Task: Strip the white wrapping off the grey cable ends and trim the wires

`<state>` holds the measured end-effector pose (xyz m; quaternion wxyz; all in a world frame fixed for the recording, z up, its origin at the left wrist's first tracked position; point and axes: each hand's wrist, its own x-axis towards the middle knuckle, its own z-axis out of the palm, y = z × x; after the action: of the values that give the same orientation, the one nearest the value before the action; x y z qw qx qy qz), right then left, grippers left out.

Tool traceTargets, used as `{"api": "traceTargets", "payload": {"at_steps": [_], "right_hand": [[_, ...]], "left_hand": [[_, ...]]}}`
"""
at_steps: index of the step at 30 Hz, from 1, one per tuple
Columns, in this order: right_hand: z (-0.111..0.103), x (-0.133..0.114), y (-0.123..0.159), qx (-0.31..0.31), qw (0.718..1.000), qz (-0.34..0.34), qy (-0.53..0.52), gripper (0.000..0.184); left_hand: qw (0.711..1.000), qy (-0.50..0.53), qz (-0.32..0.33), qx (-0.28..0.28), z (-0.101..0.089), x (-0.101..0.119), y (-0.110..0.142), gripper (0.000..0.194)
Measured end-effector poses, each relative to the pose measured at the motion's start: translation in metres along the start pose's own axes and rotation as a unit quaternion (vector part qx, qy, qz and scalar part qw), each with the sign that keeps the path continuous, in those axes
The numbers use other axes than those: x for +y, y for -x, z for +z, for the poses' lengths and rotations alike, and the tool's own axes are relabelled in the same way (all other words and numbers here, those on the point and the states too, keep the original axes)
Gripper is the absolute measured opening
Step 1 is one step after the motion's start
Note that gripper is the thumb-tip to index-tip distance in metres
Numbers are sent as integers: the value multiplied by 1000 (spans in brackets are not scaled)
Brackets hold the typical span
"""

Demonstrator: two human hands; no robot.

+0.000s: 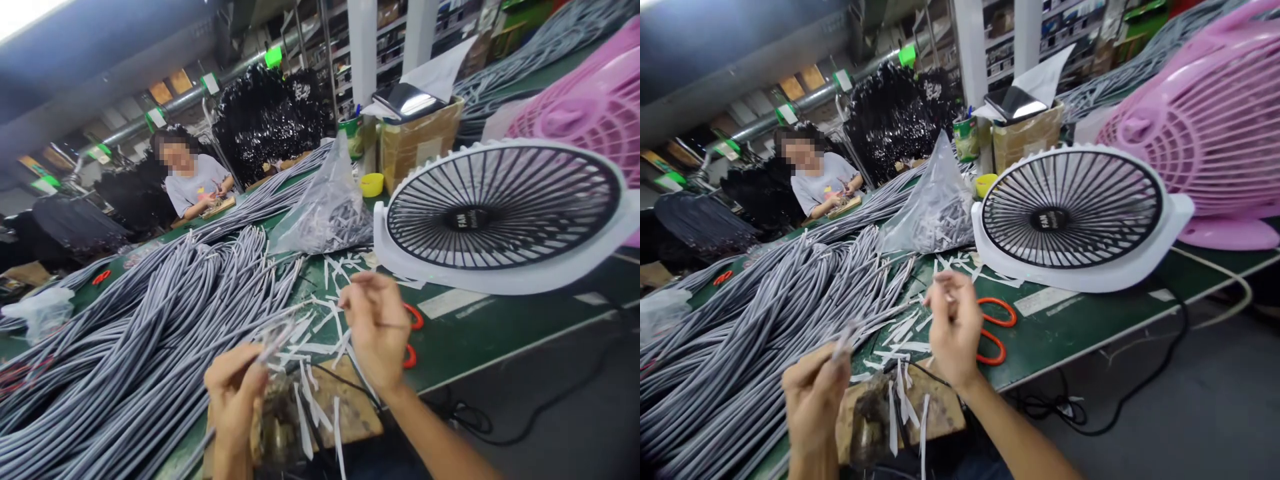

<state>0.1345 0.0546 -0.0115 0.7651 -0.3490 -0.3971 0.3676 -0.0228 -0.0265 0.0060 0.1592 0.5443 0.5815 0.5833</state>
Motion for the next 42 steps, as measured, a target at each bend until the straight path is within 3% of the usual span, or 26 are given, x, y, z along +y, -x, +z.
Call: {"api": "traceTargets", "payload": {"at_steps": [2, 4, 6, 8, 10, 13, 17, 23, 28, 32, 35, 37, 39, 42], "right_hand": [[1, -1, 6, -150, 988, 28, -31, 23], [2, -2, 10, -267, 960, 68, -45, 41], [3, -2, 10, -335, 935, 103, -48, 51], [2, -3, 10, -363, 923, 120, -41, 54], [2, -3, 10, -359, 924, 130, -26, 47], [2, -1, 14, -302, 945, 125, 8, 28], [3, 2, 20, -222, 972, 39, 61, 22], [2, 2, 22, -266, 962, -6, 61, 15], [-2, -1, 25, -322, 941, -87, 48, 14], [-3, 3, 25, -273, 960, -8, 66, 10], [0, 7, 24, -277, 951, 21, 133, 26], [1, 9, 26, -324, 933, -17, 158, 20], [2, 10, 28, -353, 918, -57, 170, 32], [3, 11, 32, -351, 916, -84, 175, 37]], "left_hand": [[997, -31, 62, -40, 8, 4, -6, 13], [989, -75, 114, -50, 18, 7, -11, 10], [982, -113, 145, -38, 26, 8, -13, 9], [979, -127, 159, -32, 29, 7, -12, 7], [979, -123, 158, -36, 30, 5, -10, 6], [986, -114, 119, -38, 32, 2, -9, 5], [997, -53, 8, -46, 36, 1, -11, 4], [981, 100, -158, -52, 35, -1, -15, 13], [970, 149, -184, -48, 33, -7, -13, 31], [958, 199, -202, -41, 33, -5, -13, 46], [952, 216, -210, -62, 32, -3, -14, 52], [951, 214, -211, -71, 32, -4, -12, 54], [955, 202, -205, -68, 31, -6, -11, 54], [967, 171, -180, -59, 30, -10, -8, 47]]}}
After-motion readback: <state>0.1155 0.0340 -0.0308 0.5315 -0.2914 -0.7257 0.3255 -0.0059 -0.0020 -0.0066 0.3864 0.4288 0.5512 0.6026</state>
